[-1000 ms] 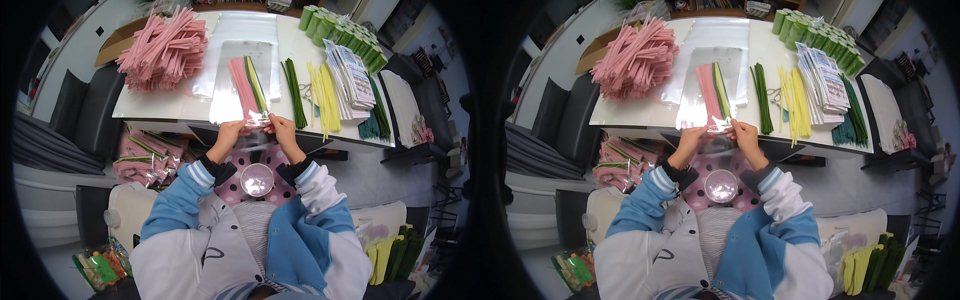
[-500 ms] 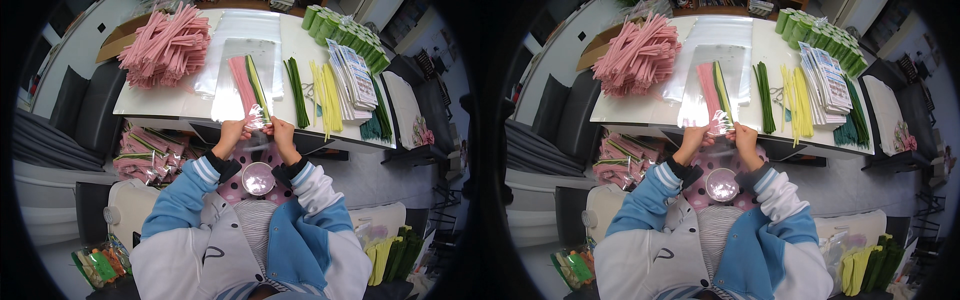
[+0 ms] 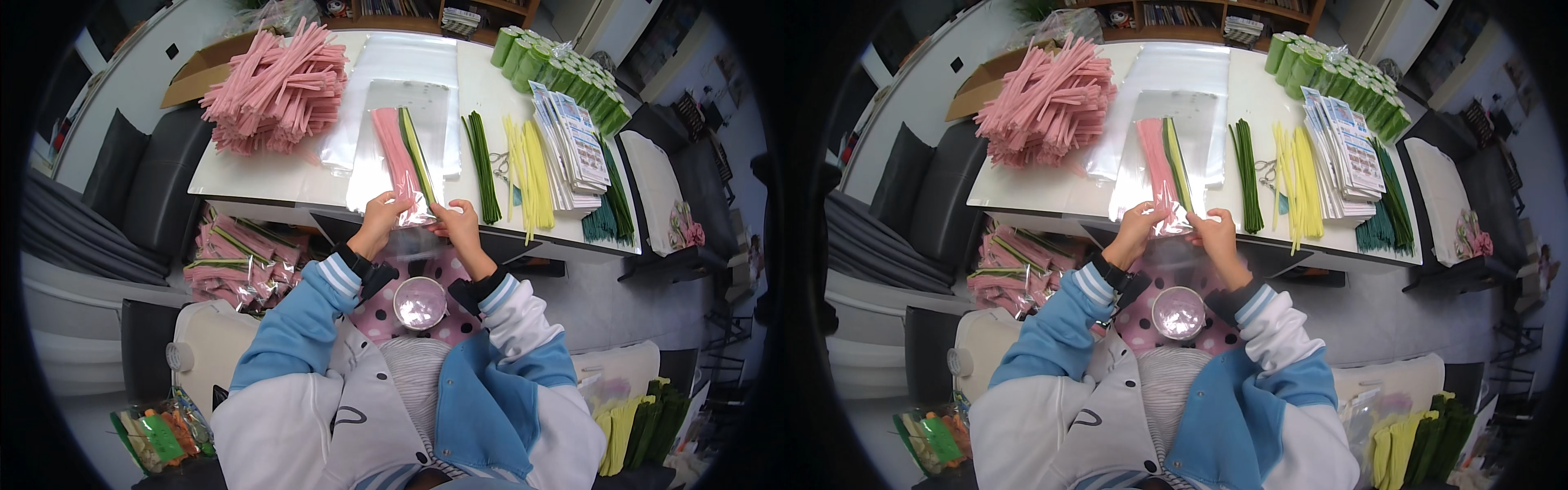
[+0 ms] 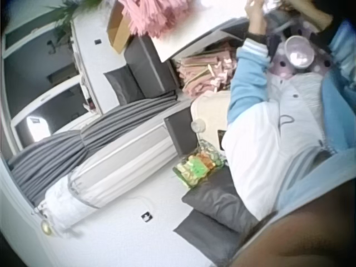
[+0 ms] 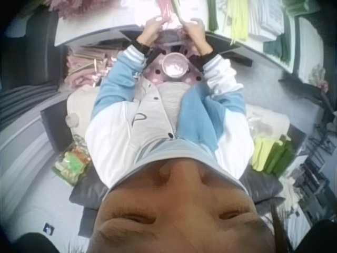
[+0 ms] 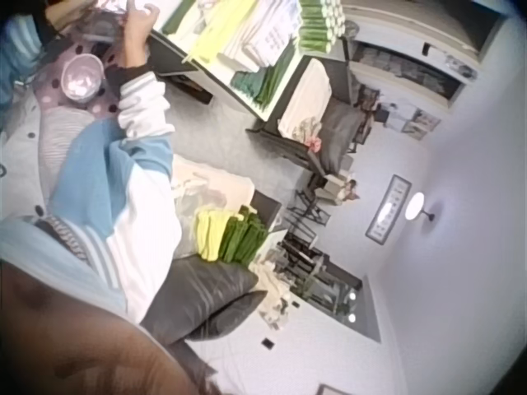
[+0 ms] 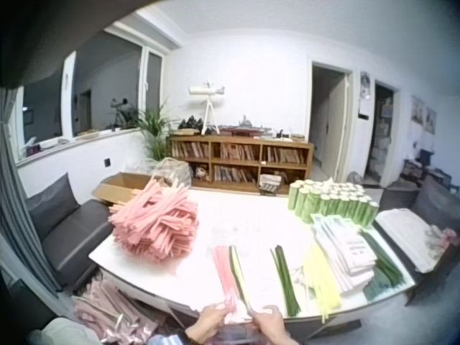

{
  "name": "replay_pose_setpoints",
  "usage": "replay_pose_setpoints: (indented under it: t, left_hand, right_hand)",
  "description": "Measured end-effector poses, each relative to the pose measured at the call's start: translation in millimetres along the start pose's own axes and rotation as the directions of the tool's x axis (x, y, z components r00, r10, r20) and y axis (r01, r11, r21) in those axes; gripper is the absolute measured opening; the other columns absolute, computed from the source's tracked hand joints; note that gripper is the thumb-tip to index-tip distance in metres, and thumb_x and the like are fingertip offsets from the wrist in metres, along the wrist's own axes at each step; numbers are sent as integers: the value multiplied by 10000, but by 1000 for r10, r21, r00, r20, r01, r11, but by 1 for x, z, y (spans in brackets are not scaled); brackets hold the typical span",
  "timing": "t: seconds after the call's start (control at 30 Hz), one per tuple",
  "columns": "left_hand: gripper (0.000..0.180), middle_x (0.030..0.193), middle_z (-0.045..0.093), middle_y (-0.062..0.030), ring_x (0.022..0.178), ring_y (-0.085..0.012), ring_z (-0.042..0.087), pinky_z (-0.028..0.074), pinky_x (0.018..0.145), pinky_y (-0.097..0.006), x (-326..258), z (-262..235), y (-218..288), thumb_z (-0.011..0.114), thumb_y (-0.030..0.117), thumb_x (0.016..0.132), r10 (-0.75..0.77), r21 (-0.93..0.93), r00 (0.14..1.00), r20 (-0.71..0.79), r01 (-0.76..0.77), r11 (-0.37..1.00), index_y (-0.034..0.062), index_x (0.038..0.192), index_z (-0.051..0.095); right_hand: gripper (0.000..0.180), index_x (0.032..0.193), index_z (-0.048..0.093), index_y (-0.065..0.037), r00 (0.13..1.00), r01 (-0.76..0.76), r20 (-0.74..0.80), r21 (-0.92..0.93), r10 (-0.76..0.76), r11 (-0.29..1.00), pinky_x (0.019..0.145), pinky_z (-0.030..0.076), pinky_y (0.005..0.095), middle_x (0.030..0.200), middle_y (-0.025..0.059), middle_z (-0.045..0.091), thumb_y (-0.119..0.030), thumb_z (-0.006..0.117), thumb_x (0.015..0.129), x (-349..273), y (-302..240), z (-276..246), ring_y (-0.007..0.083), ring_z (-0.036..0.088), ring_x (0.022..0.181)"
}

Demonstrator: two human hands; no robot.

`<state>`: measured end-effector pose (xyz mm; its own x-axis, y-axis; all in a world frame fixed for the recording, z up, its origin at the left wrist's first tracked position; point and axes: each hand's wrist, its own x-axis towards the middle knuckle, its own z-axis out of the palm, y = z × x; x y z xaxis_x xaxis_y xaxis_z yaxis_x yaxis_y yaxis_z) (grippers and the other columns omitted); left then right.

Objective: The person repeatedly gathers pink, green, and yellow strips, aligns them, places them into clear plastic bags, and seals the bags. The person handles the strips and bags by hand, working at a table with multiple piles of strips and stacks of bags.

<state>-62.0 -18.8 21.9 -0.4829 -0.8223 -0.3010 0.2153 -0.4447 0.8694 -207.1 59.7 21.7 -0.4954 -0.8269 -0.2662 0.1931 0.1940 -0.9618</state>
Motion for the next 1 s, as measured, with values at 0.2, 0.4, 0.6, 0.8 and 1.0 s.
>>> replay_pose_setpoints:
  t: [0.2, 0.4, 0.6, 0.8, 1.0]
  left_hand:
    - [317, 922, 652, -42, 786, -68, 587, 479, 693, -205, -26, -1, 20, 635, 99, 852, 100, 170, 982, 161, -128, 977, -56, 1124, 583]
    - [224, 916, 653, -47, 782, -86, 589, 469, 721, -218, -80, -51, 85, 642, 70, 839, 368, 199, 918, 147, -391, 898, -30, 1040, 627]
    - [180, 904, 658, -66, 801, -133, 627, 504, 767, -264, -146, -197, 122, 627, 33, 837, 605, -26, 743, -287, -638, 770, 6, 1014, 608]
    - [562, 1239, 512, -148, 1082, -213, 537, 452, 888, -315, -162, -330, 99, 687, 195, 828, 322, 146, 597, -735, -324, 935, -4, 1287, 430]
    - [777, 1324, 442, -240, 1245, -309, 423, 330, 1025, -357, -71, -256, 221, 748, 297, 746, 971, 957, 230, -68, -259, 128, -48, 1329, 366]
  right_hand:
    - [319, 615, 509, -63, 958, 174, 246, -92, -147, 980, 430, 224, 241, 548, -74, 381, -214, 663, 850, 7, -26, -10, 27, 313, 493]
    - [287, 1037, 603, 35, 834, 412, 454, -133, -314, 901, 640, 507, 236, 839, 127, 680, -200, 454, 969, -2, -36, -25, 164, 660, 734]
    - [276, 1021, 618, 30, 942, 178, 292, -20, -165, 984, 618, 493, 211, 831, 125, 681, -204, 490, 951, -2, -30, -60, 156, 654, 704]
    - [273, 1015, 614, 26, 990, 52, 134, 1, -51, 999, 605, 503, 215, 821, 122, 679, -212, 497, 947, 3, -8, -99, 156, 656, 695]
    - [276, 1016, 611, 9, 995, 25, 98, -10, -24, 1000, 582, 512, 214, 829, 114, 677, -236, 508, 944, 7, -2, -115, 151, 656, 681]
